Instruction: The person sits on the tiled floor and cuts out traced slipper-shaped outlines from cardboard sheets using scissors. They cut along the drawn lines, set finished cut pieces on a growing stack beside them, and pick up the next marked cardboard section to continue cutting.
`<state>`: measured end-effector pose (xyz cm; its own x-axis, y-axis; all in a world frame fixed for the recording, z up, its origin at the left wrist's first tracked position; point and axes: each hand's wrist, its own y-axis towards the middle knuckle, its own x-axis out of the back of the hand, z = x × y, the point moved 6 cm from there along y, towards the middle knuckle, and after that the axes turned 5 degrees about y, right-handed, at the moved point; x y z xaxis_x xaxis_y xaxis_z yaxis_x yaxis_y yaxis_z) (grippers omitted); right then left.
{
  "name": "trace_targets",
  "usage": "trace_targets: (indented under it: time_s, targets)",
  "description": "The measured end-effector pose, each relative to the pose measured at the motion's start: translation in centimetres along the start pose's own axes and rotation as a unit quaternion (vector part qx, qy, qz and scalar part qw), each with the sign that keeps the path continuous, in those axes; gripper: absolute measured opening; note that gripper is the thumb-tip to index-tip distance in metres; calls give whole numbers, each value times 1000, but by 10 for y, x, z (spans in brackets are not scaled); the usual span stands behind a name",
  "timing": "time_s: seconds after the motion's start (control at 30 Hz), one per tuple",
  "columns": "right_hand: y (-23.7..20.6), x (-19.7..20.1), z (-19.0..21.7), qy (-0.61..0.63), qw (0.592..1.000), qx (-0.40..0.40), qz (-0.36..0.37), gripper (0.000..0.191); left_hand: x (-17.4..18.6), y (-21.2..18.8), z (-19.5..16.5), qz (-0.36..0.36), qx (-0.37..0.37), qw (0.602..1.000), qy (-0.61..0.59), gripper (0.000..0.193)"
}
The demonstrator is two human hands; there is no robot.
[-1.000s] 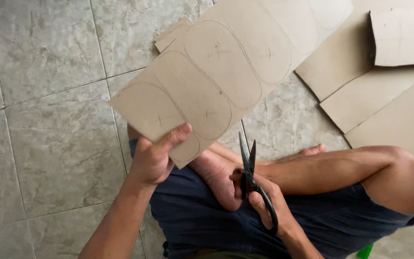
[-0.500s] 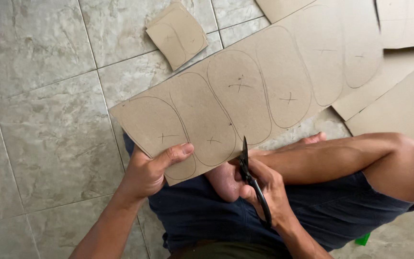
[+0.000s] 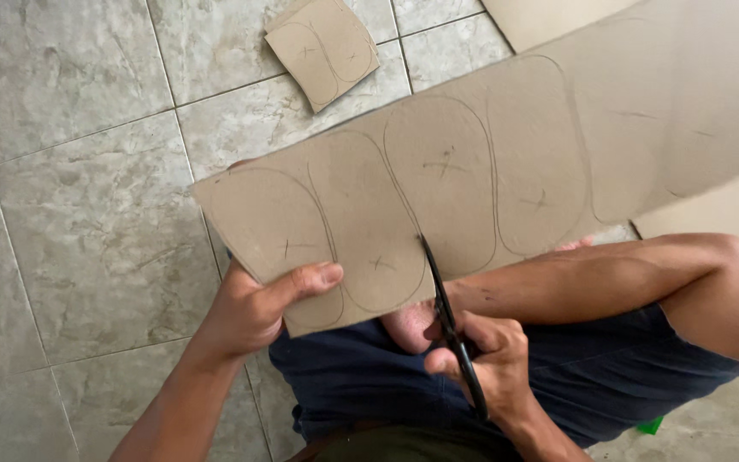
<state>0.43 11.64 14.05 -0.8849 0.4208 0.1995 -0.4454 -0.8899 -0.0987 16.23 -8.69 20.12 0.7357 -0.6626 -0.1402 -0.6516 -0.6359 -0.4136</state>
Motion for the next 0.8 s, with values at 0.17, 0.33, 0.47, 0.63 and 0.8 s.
trace_targets:
  time_s: [0.17, 0.33, 0.47, 0.63, 0.8]
  targets:
    - [4, 0, 5, 66, 995, -68, 24, 70, -16, -7, -32, 49, -165, 982, 76, 83]
    - [6, -1, 15, 38, 998, -46, 7, 72, -18, -7, -37, 59, -132, 989, 36, 92]
    - [3, -2, 13, 55, 998, -42, -2, 71, -13, -7, -34, 61, -133, 985, 87, 88]
    - [0, -1, 10, 45, 999, -28, 1, 69, -6, -6, -13, 52, -4, 996, 68, 72]
    - [-1, 4, 3, 48, 997, -56, 35, 56, 1, -3, -32, 56, -145, 982, 110, 69]
